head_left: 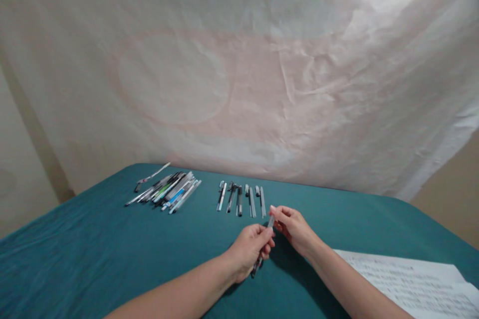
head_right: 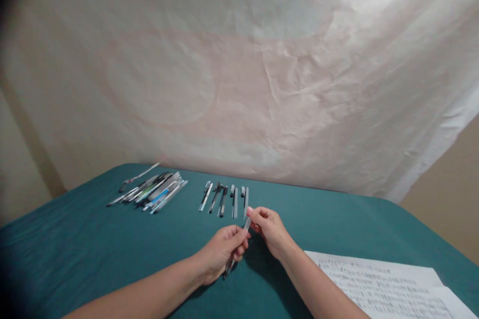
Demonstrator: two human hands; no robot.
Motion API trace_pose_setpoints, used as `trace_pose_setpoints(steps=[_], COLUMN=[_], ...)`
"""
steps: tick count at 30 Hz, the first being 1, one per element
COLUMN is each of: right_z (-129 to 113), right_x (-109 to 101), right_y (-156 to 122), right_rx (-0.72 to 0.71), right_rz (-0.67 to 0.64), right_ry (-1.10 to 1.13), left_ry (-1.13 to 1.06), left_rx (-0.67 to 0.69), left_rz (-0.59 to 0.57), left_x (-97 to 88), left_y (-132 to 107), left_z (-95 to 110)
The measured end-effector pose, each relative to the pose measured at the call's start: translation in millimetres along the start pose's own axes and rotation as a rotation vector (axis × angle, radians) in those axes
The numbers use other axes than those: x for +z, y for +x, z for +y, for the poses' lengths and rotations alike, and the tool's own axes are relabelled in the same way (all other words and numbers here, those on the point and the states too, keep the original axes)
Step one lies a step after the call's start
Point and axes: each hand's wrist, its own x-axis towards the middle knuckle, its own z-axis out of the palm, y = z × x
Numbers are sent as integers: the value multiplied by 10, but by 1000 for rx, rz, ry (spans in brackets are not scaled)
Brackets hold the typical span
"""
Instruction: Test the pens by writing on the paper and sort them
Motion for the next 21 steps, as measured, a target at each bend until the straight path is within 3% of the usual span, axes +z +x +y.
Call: trace_pose_setpoints(steps=[13,21], right_z=[13,13], right_x=[19,14], right_y=[-19,-25], right_rx=[81,106], right_rz=[8,-68], right_ry=[244,292], left_ry=[-131,-192], left_rx=[-73,-94], left_rz=[-86,-122], left_x=[-35,-47], left_y=[-8,11], left_z=[37,22])
